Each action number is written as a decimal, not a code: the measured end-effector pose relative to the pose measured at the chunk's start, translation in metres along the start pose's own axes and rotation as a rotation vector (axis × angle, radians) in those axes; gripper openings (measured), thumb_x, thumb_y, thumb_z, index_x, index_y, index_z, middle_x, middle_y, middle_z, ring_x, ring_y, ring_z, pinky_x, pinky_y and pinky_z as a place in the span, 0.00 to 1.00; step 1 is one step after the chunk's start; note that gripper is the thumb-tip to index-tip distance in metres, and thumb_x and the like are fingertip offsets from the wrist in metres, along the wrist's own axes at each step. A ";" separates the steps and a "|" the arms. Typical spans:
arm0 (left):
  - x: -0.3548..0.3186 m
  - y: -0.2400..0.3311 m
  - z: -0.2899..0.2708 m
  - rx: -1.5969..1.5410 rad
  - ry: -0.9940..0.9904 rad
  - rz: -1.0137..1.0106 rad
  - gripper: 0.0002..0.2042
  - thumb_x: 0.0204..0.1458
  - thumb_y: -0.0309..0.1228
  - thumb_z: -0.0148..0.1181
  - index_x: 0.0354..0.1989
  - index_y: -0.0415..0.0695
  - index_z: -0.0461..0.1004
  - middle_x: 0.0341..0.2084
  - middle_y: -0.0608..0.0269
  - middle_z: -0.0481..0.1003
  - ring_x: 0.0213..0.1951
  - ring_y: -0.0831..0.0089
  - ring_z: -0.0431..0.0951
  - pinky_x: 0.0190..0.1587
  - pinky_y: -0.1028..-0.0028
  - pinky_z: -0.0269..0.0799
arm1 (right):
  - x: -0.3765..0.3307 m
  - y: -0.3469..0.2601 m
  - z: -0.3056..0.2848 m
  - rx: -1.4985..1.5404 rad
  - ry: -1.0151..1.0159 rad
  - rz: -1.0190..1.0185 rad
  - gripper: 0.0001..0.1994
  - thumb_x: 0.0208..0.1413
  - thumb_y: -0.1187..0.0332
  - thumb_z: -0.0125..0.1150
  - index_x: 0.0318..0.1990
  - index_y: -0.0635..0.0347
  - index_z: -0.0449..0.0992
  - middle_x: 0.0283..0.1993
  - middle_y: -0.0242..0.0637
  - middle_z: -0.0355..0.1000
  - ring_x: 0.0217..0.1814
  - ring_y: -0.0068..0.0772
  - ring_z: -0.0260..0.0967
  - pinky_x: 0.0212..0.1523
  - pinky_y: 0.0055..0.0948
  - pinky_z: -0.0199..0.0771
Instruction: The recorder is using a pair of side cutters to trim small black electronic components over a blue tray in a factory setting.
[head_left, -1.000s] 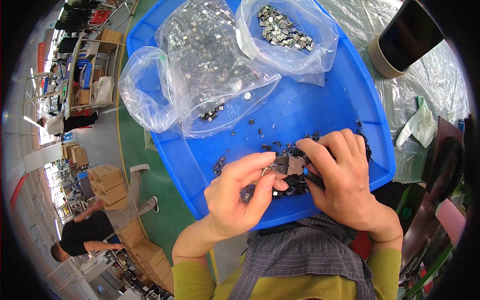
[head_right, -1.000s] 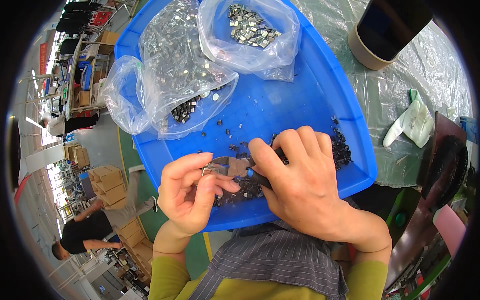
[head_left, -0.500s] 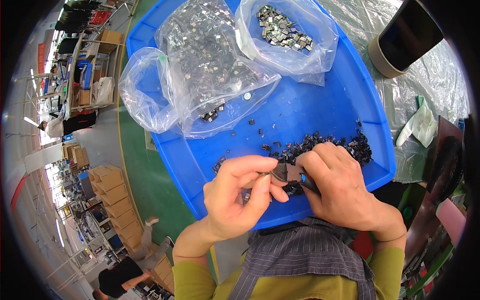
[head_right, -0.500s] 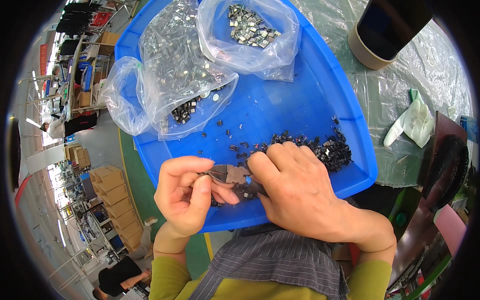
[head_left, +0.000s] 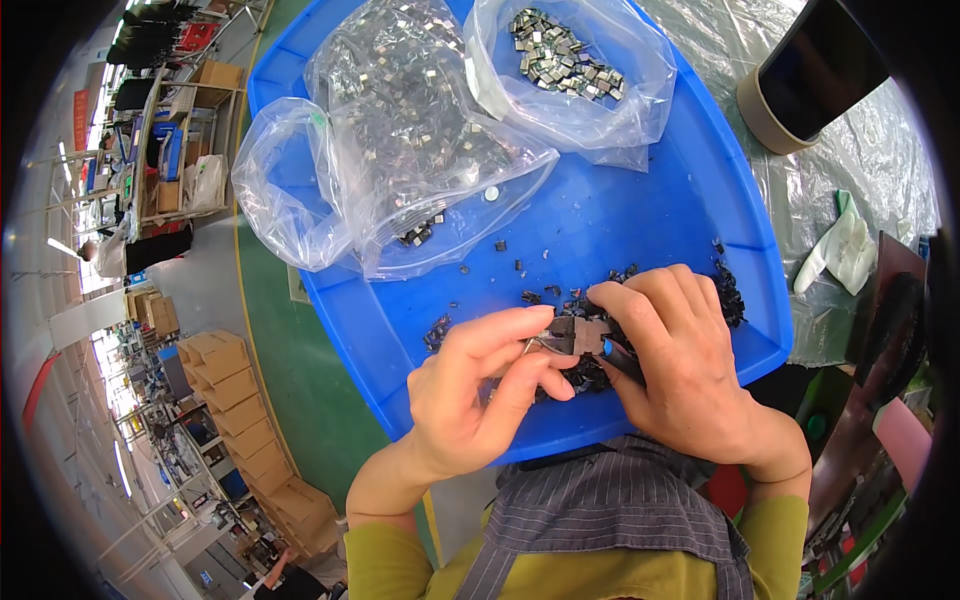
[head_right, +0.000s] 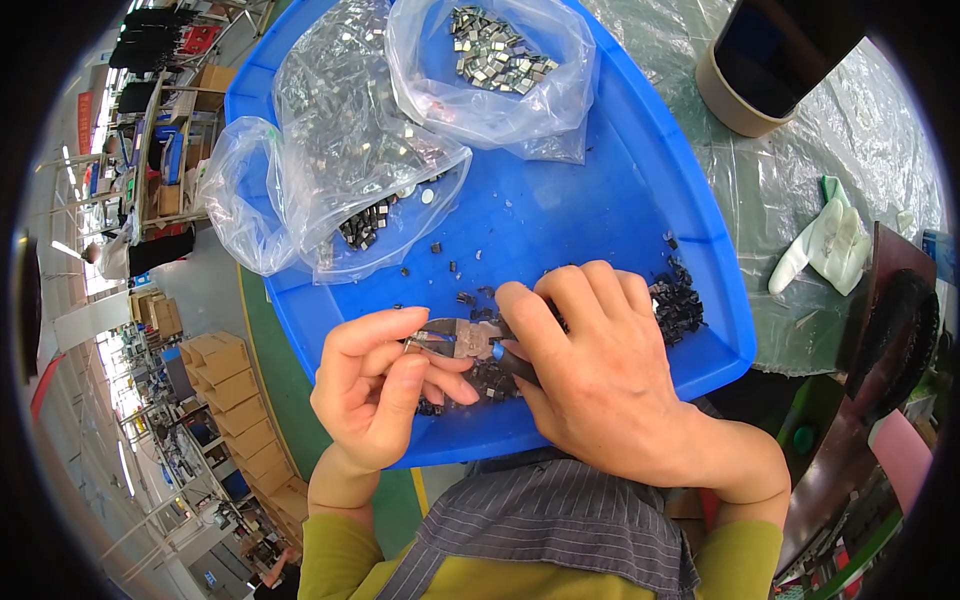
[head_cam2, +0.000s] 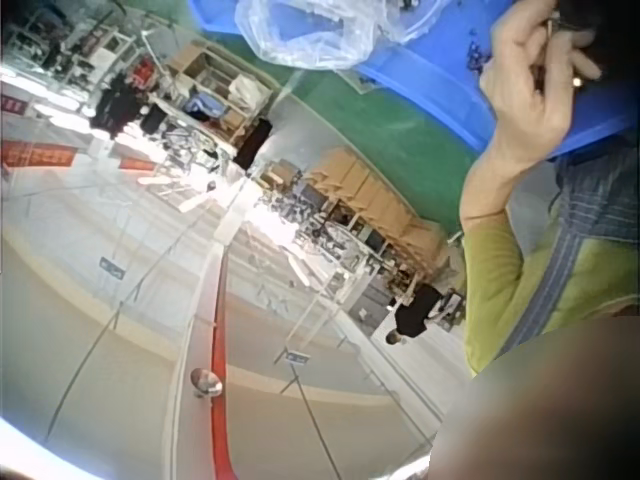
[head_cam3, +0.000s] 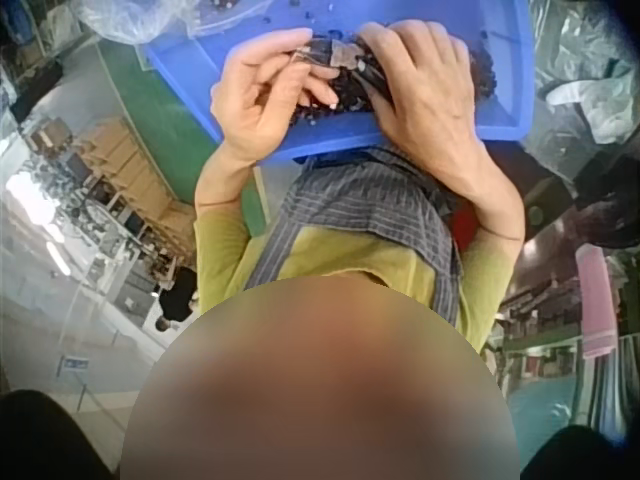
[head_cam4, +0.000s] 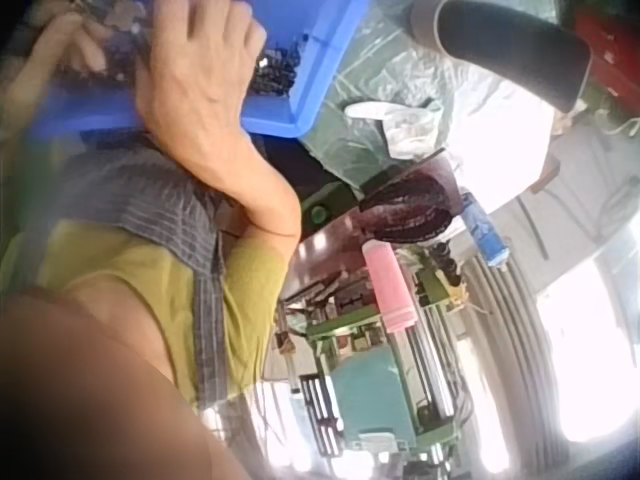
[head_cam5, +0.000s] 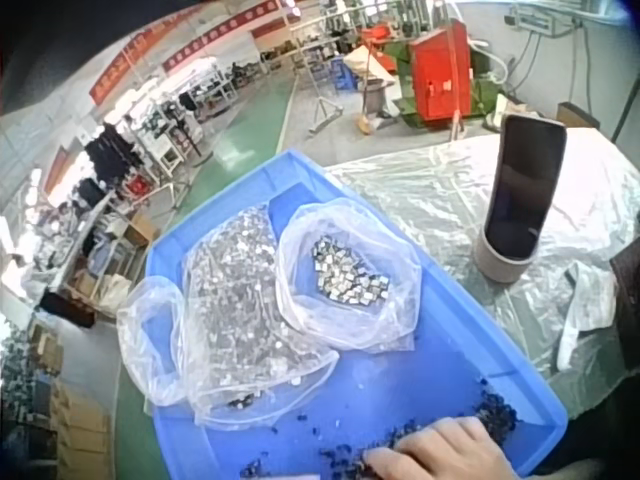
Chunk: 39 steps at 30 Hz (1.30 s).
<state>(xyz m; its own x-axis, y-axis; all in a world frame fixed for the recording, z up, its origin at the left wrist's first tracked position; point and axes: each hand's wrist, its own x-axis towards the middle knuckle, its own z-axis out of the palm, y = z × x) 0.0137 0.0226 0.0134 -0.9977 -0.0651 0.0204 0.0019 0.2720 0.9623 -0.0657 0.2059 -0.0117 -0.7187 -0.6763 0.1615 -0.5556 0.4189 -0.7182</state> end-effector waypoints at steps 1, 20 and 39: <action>0.000 -0.001 0.000 0.000 -0.001 -0.001 0.15 0.59 0.17 0.53 0.54 0.32 0.65 0.31 0.49 0.80 0.30 0.72 0.83 0.29 0.79 0.76 | 0.000 0.000 0.000 -0.028 0.011 -0.004 0.22 0.40 0.74 0.68 0.46 0.59 0.71 0.36 0.38 0.63 0.39 0.41 0.62 0.41 0.38 0.59; -0.001 0.003 -0.003 -0.116 -0.053 -0.034 0.14 0.59 0.15 0.48 0.54 0.32 0.61 0.33 0.48 0.79 0.31 0.70 0.83 0.30 0.76 0.78 | 0.000 -0.001 -0.001 0.062 -0.108 -0.004 0.17 0.38 0.76 0.66 0.38 0.60 0.69 0.31 0.40 0.62 0.34 0.44 0.64 0.35 0.39 0.63; 0.001 0.002 -0.002 -0.034 -0.035 -0.047 0.14 0.59 0.16 0.50 0.54 0.32 0.64 0.30 0.51 0.80 0.28 0.72 0.82 0.29 0.79 0.76 | -0.003 0.000 -0.001 -0.043 -0.056 0.002 0.29 0.34 0.79 0.69 0.50 0.61 0.70 0.40 0.41 0.68 0.40 0.45 0.66 0.40 0.39 0.64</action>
<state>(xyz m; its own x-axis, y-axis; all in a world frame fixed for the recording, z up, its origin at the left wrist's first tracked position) 0.0130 0.0209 0.0161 -0.9985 -0.0436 -0.0340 -0.0434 0.2365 0.9707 -0.0643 0.2082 -0.0111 -0.6957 -0.7080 0.1213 -0.5727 0.4448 -0.6886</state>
